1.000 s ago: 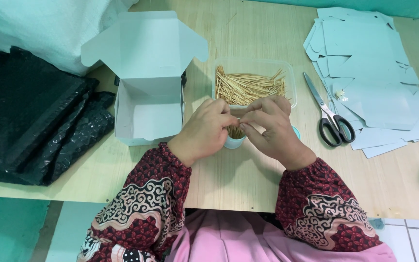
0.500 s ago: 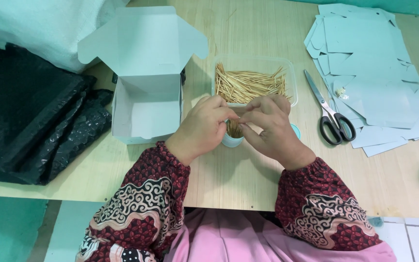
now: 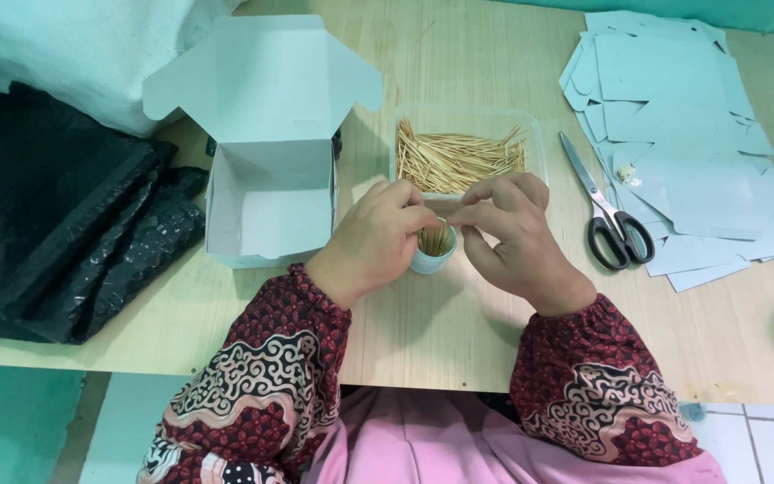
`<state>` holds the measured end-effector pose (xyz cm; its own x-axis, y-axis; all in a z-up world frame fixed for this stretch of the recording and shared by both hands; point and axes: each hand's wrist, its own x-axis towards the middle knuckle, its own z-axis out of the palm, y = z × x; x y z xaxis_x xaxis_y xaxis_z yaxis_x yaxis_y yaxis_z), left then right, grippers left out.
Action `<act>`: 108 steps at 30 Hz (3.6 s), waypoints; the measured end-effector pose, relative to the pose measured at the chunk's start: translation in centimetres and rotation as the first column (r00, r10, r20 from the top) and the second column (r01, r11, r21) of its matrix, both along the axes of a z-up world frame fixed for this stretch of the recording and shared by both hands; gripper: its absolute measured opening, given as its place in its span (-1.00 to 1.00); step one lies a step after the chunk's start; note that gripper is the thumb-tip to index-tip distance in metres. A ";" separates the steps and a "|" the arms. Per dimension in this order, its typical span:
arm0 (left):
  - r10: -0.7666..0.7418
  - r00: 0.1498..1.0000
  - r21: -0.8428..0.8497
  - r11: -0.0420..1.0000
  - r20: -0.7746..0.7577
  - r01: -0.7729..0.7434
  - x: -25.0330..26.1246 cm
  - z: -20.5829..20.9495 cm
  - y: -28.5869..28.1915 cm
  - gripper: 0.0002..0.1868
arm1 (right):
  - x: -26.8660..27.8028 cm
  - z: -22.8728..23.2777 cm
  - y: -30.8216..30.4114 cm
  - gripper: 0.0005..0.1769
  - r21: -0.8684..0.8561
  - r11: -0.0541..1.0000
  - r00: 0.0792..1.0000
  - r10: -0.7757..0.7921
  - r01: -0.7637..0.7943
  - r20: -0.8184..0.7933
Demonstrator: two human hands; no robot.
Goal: The person picks up toothpicks from a clear container and places them into a small blue paper tube one at a time by hand.
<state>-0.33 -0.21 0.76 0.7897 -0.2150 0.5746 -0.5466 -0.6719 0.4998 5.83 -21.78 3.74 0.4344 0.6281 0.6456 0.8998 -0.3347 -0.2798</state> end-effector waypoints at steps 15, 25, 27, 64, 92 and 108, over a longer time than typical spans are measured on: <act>0.020 0.999 0.082 0.996 -0.025 -0.018 -0.2 0.3 0.0 -0.70 | 0.3 0.1 -0.2 -0.75 -0.087 0.992 0.995 0.097 -0.094 0.035; 0.049 0.998 0.104 0.993 0.039 -0.053 0.0 -0.6 0.3 -0.77 | 0.3 -0.1 0.0 -0.65 -0.104 0.994 0.994 -0.003 0.015 0.109; 0.058 0.997 0.117 0.991 0.056 -0.064 -0.2 -0.5 0.2 -0.78 | 0.3 -0.1 -0.1 -0.64 -0.116 0.993 0.993 -0.009 0.023 0.118; 0.306 0.950 0.702 0.691 -0.065 -0.174 17.6 -0.4 -2.8 -0.85 | 11.2 2.6 3.0 -0.77 -0.801 0.539 0.922 -0.385 0.261 0.042; 0.253 0.954 0.629 0.772 -0.163 -0.097 15.8 1.0 -1.7 -0.78 | 9.4 3.1 2.4 -0.77 -0.753 0.589 0.888 -0.459 0.293 -0.013; 0.260 0.947 0.604 0.791 -0.188 -0.097 13.9 3.9 -1.8 -0.81 | 8.5 3.6 3.7 -0.79 -0.758 0.569 0.881 -0.473 0.319 0.016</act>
<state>13.53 -1.97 4.67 0.9445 -0.2831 0.1667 -0.2996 -0.9504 0.0839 14.29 -18.12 7.31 0.8088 0.5862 -0.0480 0.5880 -0.8043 0.0859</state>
